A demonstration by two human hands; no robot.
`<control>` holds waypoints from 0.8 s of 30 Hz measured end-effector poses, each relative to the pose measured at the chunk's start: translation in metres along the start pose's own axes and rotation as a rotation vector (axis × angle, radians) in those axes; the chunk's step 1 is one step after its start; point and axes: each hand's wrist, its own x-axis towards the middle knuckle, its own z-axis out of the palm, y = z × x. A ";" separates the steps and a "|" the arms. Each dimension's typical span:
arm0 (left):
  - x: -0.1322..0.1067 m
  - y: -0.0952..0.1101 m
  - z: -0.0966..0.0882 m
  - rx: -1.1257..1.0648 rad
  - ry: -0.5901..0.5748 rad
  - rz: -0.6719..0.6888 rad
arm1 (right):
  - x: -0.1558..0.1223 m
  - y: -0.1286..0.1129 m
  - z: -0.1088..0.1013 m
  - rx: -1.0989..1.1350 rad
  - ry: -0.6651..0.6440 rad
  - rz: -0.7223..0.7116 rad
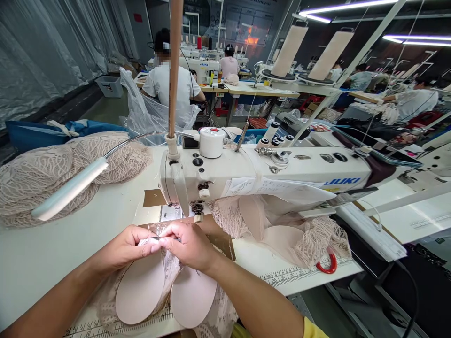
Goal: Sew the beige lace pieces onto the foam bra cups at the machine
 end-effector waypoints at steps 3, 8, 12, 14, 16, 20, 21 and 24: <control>-0.001 -0.002 -0.003 0.026 0.033 -0.022 | 0.001 0.003 -0.006 0.013 0.016 0.059; -0.004 -0.001 -0.008 0.012 0.092 -0.018 | -0.013 -0.016 -0.043 -0.210 -0.078 0.273; -0.009 0.000 -0.011 -0.030 0.125 -0.044 | -0.046 -0.025 -0.071 -0.439 -0.046 0.356; -0.011 0.001 -0.013 -0.054 0.139 -0.087 | -0.064 -0.018 -0.075 -0.505 -0.039 0.409; -0.012 0.002 -0.014 -0.072 0.147 -0.110 | -0.077 -0.005 -0.072 -0.505 -0.002 0.406; -0.015 0.007 -0.014 -0.032 0.010 -0.111 | -0.087 0.013 -0.056 -0.469 0.050 0.342; -0.016 0.008 -0.014 0.013 -0.036 -0.103 | -0.086 0.012 -0.053 -0.458 0.061 0.311; -0.022 0.011 -0.012 0.239 -0.082 -0.107 | -0.082 0.001 -0.050 -0.439 0.105 0.190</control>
